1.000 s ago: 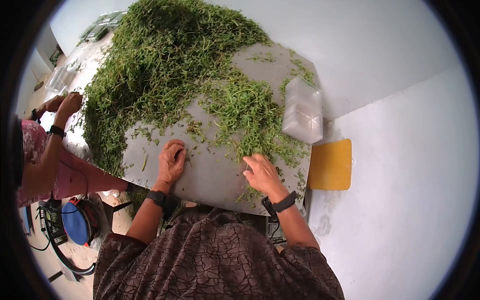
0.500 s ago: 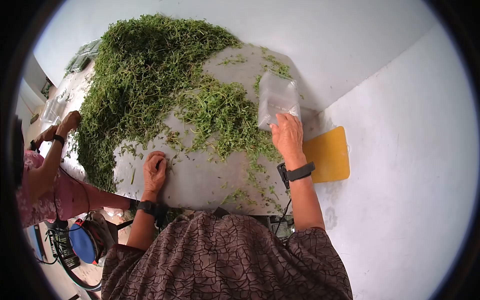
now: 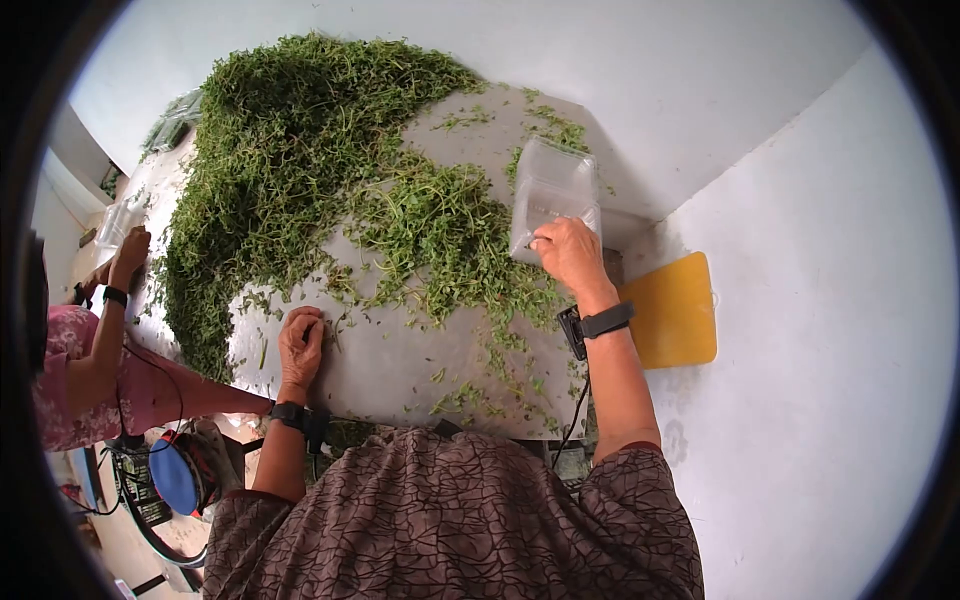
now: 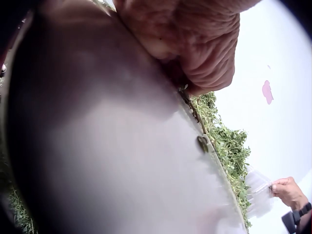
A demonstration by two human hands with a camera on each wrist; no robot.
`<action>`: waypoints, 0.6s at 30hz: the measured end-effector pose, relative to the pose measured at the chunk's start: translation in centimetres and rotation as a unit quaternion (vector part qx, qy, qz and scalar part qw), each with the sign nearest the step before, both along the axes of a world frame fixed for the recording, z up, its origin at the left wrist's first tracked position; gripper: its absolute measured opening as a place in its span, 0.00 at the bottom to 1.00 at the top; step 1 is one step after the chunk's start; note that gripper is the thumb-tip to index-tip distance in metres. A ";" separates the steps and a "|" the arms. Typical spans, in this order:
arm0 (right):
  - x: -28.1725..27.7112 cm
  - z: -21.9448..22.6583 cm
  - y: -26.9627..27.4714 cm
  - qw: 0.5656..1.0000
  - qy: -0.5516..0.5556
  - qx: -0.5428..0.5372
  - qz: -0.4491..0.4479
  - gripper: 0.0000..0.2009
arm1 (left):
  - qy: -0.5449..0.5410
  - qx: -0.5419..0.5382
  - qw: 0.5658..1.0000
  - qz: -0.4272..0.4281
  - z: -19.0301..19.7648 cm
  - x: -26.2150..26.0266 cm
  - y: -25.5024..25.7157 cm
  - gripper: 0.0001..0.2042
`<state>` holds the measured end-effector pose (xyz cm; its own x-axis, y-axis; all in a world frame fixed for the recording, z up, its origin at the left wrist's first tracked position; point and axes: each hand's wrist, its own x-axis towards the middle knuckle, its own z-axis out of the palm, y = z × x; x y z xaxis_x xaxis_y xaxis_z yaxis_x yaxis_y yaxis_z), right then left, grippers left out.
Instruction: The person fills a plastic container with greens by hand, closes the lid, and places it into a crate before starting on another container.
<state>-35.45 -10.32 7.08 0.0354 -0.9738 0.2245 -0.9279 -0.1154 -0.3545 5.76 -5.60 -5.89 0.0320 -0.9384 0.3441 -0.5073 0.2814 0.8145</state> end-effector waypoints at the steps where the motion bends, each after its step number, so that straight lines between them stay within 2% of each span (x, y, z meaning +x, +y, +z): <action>1: -0.1 0.5 -0.1 0.998 -0.055 0.033 -0.004 0.06 | -0.009 -0.007 1.000 0.002 0.0 0.0 0.0 0.01; 5: -0.7 1.8 -0.7 0.995 -0.065 0.072 0.007 0.06 | -0.009 -0.008 1.000 0.013 0.3 -0.2 0.2 0.01; 8: -1.3 2.0 -0.9 0.996 -0.070 0.030 0.037 0.05 | -0.012 -0.005 1.000 0.019 0.2 -0.1 0.2 0.02; 13: -2.1 1.9 -1.2 0.984 0.020 -0.113 0.133 0.04 | -0.022 0.013 0.999 0.027 0.5 -0.1 0.2 0.02; 18: -2.0 2.3 -1.2 0.974 0.089 -0.137 0.155 0.02 | -0.029 -0.011 0.999 0.028 0.3 -0.1 0.2 0.02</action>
<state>-37.43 -11.48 9.33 0.3806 -0.8140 0.4388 -0.8770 -0.4683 -0.1081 5.65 -5.44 -5.60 0.0641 -0.9282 0.3666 -0.5695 0.2677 0.7772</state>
